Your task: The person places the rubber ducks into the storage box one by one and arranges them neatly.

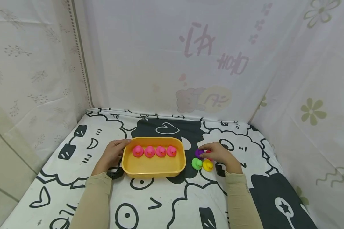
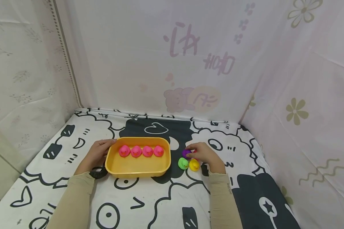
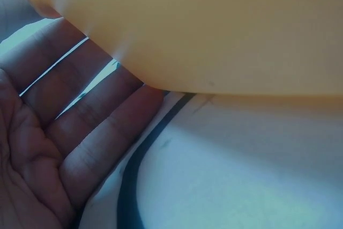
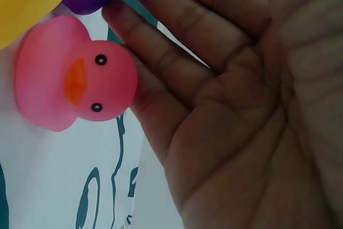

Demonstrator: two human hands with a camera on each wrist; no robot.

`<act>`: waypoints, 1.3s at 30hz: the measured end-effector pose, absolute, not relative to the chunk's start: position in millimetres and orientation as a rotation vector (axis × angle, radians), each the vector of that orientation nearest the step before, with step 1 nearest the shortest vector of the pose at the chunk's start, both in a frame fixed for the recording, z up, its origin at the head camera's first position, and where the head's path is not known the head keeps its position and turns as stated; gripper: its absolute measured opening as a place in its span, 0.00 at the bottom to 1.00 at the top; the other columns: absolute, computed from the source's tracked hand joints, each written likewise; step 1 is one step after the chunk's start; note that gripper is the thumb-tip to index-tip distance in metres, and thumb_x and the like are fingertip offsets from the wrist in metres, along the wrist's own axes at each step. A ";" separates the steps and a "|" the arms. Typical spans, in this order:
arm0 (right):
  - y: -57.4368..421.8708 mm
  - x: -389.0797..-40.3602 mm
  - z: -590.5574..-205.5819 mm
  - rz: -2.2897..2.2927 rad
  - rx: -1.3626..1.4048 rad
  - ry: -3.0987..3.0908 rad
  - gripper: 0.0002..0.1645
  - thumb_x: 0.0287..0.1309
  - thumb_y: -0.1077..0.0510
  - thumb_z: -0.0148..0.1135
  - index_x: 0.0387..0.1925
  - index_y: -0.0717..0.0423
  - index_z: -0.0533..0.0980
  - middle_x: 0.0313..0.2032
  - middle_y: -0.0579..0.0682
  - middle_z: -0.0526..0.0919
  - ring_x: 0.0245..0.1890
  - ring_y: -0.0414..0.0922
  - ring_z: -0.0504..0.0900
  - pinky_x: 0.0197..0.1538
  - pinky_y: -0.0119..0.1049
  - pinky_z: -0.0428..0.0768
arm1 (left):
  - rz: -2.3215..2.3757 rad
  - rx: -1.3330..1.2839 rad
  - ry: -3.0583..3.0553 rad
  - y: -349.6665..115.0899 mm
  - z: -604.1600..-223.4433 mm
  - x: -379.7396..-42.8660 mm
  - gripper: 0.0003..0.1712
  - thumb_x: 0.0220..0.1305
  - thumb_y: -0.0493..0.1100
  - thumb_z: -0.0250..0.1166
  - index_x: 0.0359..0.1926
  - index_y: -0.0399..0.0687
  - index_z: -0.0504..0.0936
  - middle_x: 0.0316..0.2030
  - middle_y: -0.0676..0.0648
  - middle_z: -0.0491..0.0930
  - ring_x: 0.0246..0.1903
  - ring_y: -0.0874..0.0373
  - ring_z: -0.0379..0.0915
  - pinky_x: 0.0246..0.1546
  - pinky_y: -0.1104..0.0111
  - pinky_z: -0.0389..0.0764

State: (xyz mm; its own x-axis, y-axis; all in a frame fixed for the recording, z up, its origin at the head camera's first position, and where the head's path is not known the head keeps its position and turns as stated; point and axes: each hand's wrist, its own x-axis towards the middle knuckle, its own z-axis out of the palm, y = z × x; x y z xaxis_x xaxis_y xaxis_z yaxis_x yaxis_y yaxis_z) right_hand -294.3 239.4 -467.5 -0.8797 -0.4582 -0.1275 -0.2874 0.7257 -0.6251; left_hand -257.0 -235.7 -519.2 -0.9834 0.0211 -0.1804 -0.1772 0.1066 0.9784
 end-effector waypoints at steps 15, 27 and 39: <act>240.8 -293.3 -467.1 -0.897 -0.555 2.651 0.19 0.60 0.56 0.70 0.54 0.45 0.84 0.54 0.48 0.84 0.57 0.53 0.78 0.62 0.59 0.75 | 1.983 -0.159 2.217 -236.1 -516.5 -256.9 0.39 0.70 0.64 0.60 0.67 0.37 0.74 0.64 0.34 0.72 0.49 0.49 0.82 0.47 0.61 0.85; 241.3 -293.4 -468.4 -0.905 -0.557 2.673 0.16 0.61 0.53 0.70 0.52 0.43 0.84 0.52 0.46 0.85 0.55 0.52 0.79 0.61 0.58 0.76 | 2.000 -0.151 2.213 -234.7 -516.0 -255.0 0.41 0.67 0.66 0.62 0.67 0.39 0.75 0.63 0.35 0.74 0.50 0.48 0.81 0.47 0.61 0.85; 244.6 -294.8 -471.1 -0.889 -0.572 2.675 0.18 0.60 0.55 0.71 0.52 0.43 0.84 0.53 0.47 0.85 0.56 0.53 0.79 0.62 0.59 0.76 | 1.980 -0.151 2.230 -234.6 -512.8 -254.0 0.42 0.67 0.67 0.61 0.67 0.38 0.74 0.64 0.35 0.73 0.50 0.48 0.81 0.48 0.62 0.85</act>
